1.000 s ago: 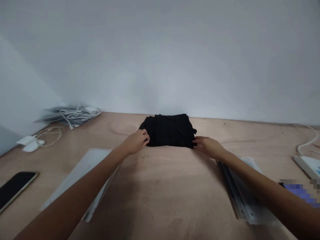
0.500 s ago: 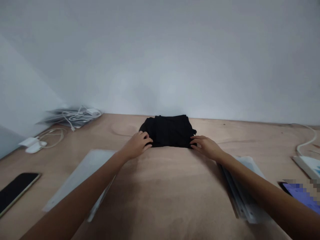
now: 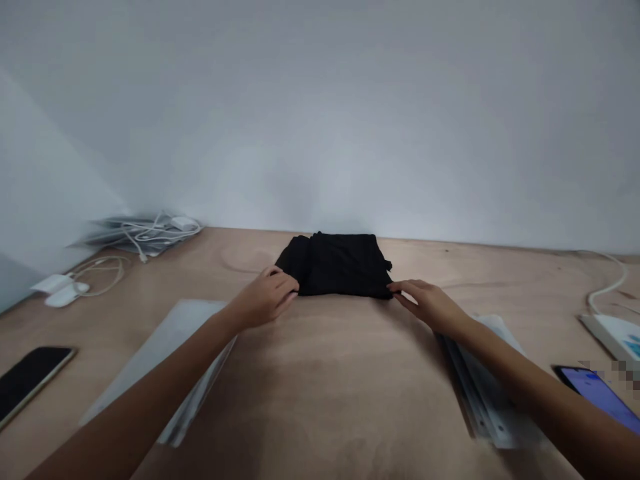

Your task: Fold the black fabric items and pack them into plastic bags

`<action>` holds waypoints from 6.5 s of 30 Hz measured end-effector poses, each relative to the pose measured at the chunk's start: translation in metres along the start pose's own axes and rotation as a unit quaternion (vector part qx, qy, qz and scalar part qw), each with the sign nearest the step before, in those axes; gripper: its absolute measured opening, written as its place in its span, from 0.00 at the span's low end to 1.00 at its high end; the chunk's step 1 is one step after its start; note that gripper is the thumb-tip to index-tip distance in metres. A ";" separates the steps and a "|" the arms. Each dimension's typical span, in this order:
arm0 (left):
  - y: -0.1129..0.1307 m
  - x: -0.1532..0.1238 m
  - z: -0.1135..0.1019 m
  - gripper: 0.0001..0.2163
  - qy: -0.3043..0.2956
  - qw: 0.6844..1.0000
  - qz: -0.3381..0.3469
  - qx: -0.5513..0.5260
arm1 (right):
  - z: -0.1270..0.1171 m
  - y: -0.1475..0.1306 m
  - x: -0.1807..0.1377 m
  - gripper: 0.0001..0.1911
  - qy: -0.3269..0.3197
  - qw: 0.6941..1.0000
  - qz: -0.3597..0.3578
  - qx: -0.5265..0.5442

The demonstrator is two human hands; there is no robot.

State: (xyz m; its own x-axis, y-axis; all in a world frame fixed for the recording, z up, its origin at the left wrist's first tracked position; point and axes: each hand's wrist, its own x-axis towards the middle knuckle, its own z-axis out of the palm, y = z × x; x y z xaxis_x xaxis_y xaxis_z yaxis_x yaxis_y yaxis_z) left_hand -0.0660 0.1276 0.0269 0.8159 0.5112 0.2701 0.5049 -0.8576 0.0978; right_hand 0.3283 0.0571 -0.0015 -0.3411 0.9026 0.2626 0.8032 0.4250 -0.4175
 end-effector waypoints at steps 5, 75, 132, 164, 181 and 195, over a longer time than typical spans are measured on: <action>0.060 -0.043 -0.013 0.10 0.019 0.999 0.041 -0.011 | -0.023 -0.043 -0.065 0.11 -0.045 0.999 -0.016 0.021; 0.166 -0.073 0.047 0.27 -0.039 0.985 -0.167 0.001 | 0.083 -0.116 -0.114 0.26 0.014 0.991 0.025 -0.134; 0.118 -0.070 -0.021 0.24 -0.075 0.823 -0.448 -0.340 | 0.101 -0.160 -0.065 0.27 -0.051 0.997 -0.036 -0.044; 0.200 -0.086 0.035 0.14 0.022 0.980 -0.182 -0.083 | 0.047 -0.141 -0.133 0.37 -0.102 0.963 -0.246 -0.039; 0.168 -0.088 0.023 0.18 0.034 0.992 0.067 -0.102 | 0.061 -0.145 -0.136 0.34 -0.101 0.983 -0.153 0.003; 0.180 -0.093 0.013 0.24 0.068 0.969 -0.063 -0.230 | 0.031 -0.152 -0.133 0.20 -0.037 0.975 -0.063 0.208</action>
State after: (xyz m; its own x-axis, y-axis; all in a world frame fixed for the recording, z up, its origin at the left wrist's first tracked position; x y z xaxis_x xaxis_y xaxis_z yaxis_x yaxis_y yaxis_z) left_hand -0.0469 -0.0738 0.0068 0.6957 0.6281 0.3485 0.3933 -0.7391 0.5468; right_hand 0.2367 -0.1256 -0.0002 -0.4713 0.8372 0.2774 0.4900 0.5101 -0.7069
